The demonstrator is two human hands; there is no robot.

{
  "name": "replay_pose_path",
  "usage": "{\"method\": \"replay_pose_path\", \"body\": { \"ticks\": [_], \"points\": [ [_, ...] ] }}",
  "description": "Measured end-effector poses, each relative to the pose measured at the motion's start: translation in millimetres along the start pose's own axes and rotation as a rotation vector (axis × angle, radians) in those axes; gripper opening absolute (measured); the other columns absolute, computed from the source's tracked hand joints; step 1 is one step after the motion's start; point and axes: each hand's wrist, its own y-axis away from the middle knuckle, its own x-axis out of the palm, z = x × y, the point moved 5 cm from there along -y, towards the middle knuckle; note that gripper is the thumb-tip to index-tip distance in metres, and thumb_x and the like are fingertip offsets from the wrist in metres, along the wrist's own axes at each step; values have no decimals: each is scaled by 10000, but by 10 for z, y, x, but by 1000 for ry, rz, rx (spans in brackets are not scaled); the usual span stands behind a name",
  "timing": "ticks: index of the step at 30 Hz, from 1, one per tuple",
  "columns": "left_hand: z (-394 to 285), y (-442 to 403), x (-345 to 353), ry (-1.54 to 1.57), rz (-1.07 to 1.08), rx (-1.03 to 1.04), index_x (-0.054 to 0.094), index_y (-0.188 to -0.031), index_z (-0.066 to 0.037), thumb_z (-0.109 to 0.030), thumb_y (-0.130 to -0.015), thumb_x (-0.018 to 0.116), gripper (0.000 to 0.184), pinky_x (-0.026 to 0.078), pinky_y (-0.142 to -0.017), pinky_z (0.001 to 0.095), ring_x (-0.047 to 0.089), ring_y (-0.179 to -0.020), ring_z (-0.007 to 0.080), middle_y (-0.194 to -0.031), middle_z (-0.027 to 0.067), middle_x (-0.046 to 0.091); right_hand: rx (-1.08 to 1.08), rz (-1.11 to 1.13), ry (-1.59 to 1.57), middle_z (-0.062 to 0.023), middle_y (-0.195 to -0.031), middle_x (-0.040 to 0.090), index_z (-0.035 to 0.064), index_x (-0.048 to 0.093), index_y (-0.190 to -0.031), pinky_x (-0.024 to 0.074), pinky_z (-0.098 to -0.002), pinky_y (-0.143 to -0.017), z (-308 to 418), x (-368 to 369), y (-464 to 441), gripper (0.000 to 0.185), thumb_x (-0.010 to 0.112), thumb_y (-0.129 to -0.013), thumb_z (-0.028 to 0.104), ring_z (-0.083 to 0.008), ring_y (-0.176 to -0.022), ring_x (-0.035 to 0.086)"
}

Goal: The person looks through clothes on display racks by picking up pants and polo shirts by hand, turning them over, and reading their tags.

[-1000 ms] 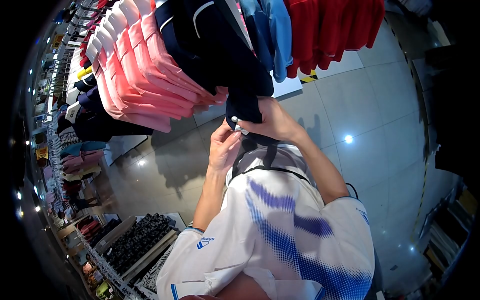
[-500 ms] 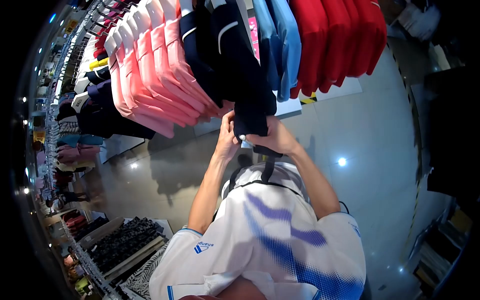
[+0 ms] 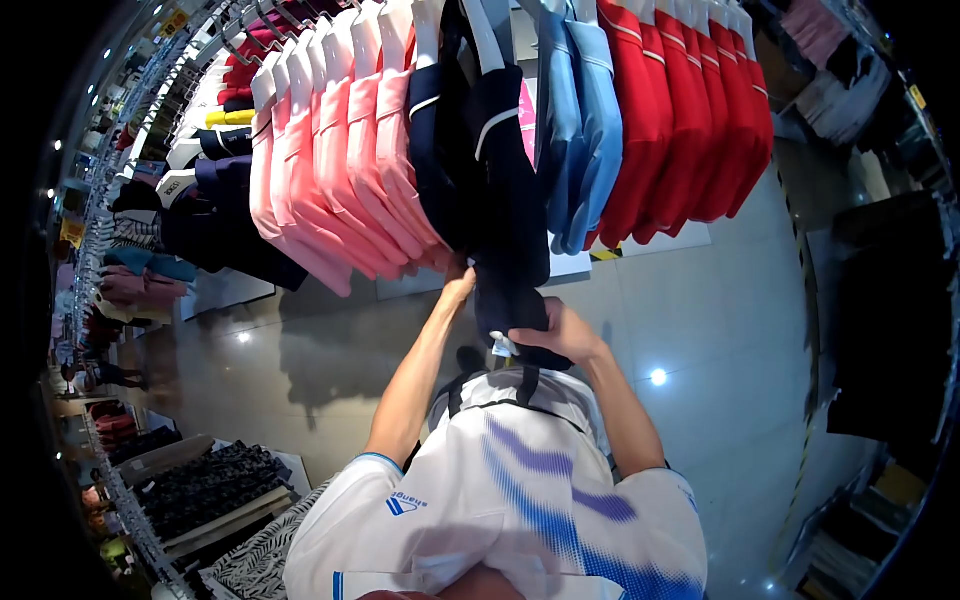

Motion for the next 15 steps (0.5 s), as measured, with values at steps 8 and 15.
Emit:
{"method": "replay_pose_path", "body": {
  "ticks": [8,15],
  "points": [
    [-98,314,-62,-390,36,-176,517,-837,1,-257,-794,707,323,493,-608,378,633,-663,263,-712,147,617,-307,-385,1111,-155,-932,567,9,613,-915,491,-387,-691,103,-196,196,278,641,-643,-44,-345,-863,598],
    [245,602,-290,-242,-25,-504,473,-820,-15,-138,-801,661,225,476,-491,339,595,-570,213,-644,97,570,-271,-1069,1362,-64,-994,549,134,614,-987,494,-408,-675,490,-761,575,412,594,-639,-84,-296,-836,614]
  ]
}}
